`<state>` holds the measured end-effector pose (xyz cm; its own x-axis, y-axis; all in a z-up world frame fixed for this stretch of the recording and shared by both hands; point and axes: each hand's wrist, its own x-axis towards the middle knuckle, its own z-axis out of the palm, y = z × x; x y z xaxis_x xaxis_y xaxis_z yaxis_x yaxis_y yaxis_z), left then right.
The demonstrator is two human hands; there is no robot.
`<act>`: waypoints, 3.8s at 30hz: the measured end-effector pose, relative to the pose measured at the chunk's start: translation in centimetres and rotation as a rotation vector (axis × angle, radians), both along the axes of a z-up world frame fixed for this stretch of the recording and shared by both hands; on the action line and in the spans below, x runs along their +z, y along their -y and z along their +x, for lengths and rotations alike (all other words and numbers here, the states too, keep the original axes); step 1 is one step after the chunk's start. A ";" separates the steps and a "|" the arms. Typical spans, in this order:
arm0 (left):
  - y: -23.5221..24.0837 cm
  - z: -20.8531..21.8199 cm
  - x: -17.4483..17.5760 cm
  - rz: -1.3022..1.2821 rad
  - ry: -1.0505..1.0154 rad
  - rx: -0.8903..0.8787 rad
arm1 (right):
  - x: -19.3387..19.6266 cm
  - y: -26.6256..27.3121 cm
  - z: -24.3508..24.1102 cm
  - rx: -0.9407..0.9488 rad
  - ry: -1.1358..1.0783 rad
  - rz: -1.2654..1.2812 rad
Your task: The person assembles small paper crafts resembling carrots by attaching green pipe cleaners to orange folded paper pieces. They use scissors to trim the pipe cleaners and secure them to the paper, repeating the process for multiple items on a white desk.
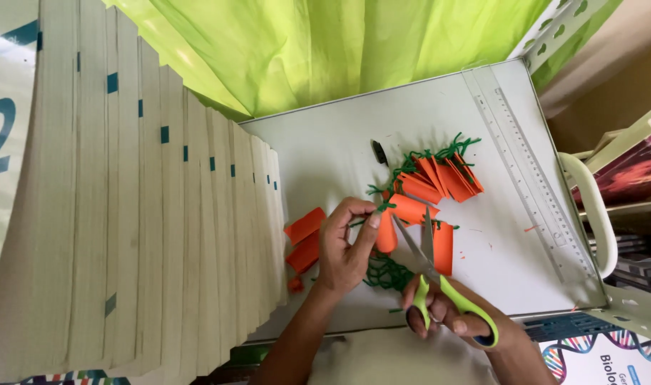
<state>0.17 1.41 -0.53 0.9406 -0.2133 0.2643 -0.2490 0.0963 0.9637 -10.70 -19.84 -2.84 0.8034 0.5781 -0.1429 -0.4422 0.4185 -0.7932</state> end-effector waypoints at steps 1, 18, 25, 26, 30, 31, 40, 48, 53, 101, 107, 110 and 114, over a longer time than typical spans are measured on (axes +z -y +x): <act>-0.1 0.0 -0.3 0.000 0.000 -0.002 | -0.2 -0.2 -0.1 -0.002 0.000 0.000; -0.9 -1.0 0.9 0.021 0.022 -0.016 | 1.6 -1.8 -0.4 -0.024 0.023 0.028; -0.9 -1.4 1.0 0.025 0.015 -0.018 | 0.5 -2.6 -1.3 -0.104 -0.044 0.139; -0.9 -1.5 0.9 0.024 0.024 -0.034 | 0.5 -2.5 -1.3 -0.114 -0.034 0.145; -0.6 -2.0 0.8 0.005 0.023 -0.056 | 0.8 -1.8 -1.3 -0.082 -0.038 0.170; -0.6 -2.0 0.8 0.004 0.025 -0.052 | 0.6 -1.6 -1.3 -0.078 -0.036 0.170; -0.5 -1.9 1.2 0.003 0.040 0.006 | -0.2 -1.0 -2.1 -0.131 0.010 0.090; 0.3 -2.1 1.0 0.007 -0.004 -0.018 | 0.3 -0.9 -1.7 -0.070 0.012 0.075; 0.4 -1.9 0.8 0.016 0.025 -0.004 | 0.6 -0.5 -1.5 -0.070 0.013 0.059; 0.7 -2.5 2.0 0.093 0.149 -0.181 | -0.5 -0.7 0.1 -0.131 -0.019 0.249; 0.7 -3.0 2.0 0.023 0.050 -0.256 | -1.0 -1.0 0.2 -0.183 -0.045 0.205; 0.7 -3.0 2.2 0.044 0.092 -0.245 | 0.1 -1.2 0.5 -0.191 -0.043 0.174; 0.7 -2.8 2.9 0.107 0.183 -0.207 | 0.8 -1.3 0.6 -0.240 -0.027 0.109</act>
